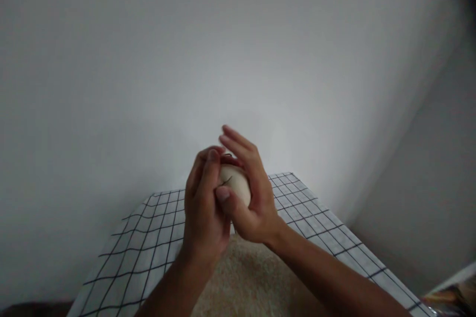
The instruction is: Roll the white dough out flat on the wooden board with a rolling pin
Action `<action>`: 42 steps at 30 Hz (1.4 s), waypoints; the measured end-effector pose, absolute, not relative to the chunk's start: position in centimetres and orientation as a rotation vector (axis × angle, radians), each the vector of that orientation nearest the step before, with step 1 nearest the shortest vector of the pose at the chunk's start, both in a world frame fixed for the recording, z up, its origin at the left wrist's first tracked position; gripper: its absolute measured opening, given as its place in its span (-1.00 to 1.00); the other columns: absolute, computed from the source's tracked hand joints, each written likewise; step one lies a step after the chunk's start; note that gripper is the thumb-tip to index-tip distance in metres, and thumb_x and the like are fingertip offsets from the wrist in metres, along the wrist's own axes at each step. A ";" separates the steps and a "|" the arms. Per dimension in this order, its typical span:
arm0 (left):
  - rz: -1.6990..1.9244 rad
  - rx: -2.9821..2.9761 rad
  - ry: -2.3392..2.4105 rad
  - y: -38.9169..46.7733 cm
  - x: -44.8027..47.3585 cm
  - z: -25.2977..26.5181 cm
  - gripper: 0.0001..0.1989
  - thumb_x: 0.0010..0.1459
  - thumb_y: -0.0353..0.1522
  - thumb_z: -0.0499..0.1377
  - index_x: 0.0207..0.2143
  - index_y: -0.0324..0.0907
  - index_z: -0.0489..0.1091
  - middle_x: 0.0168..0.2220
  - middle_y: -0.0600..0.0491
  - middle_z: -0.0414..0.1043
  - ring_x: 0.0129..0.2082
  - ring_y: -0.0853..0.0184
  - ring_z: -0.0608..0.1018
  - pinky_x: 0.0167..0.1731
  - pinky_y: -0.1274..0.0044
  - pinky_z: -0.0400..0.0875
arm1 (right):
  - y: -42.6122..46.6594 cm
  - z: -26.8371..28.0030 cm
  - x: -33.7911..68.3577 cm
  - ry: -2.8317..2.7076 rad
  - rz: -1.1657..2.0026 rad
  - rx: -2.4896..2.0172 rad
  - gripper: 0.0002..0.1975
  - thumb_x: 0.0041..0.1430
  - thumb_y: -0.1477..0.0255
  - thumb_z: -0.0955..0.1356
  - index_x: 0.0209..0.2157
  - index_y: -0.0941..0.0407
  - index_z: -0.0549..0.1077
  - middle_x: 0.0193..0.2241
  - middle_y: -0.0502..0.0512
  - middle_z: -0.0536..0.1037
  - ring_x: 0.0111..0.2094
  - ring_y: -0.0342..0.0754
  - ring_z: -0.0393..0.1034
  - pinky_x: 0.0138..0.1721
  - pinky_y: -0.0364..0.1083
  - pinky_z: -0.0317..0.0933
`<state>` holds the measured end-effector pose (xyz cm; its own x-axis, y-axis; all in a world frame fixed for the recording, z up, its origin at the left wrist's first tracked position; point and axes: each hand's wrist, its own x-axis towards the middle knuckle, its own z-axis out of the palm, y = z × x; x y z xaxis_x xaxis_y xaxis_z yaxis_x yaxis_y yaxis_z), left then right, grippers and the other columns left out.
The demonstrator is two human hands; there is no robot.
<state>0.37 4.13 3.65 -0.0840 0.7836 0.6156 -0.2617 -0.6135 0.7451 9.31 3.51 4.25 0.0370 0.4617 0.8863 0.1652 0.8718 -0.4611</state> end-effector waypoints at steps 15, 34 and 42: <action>1.853 1.653 0.518 4.2 -0.3 4.6 -0.58 0.48 -0.06 0.09 0.21 -0.04 0.48 0.30 -0.09 0.47 0.31 0.09 0.50 0.25 0.25 0.48 | 4.6 4.7 11.0 -1.371 0.652 -0.491 -0.69 0.40 0.08 0.35 -0.15 0.01 0.57 -0.36 0.01 0.58 -0.49 -0.07 0.46 -0.54 -0.11 0.36; 2.265 1.846 0.538 4.4 0.7 3.3 -0.68 0.53 -0.26 -0.01 -0.08 -0.08 0.55 0.00 0.00 0.63 0.06 0.21 0.62 0.13 0.30 0.51 | 3.9 4.7 9.9 -1.481 0.850 -0.380 -0.75 0.40 0.15 0.39 -0.23 0.04 0.55 -0.33 -0.02 0.56 -0.35 -0.08 0.41 -0.31 -0.11 0.35; 2.148 1.742 0.487 4.0 1.0 2.9 -0.65 0.50 -0.28 -0.01 -0.05 -0.08 0.58 0.02 0.00 0.65 0.07 0.19 0.63 0.15 0.29 0.50 | 3.8 3.7 8.6 -1.297 0.812 -0.452 -0.75 0.36 0.19 0.39 -0.35 0.04 0.47 -0.43 -0.07 0.44 -0.42 -0.08 0.27 -0.38 -0.08 0.24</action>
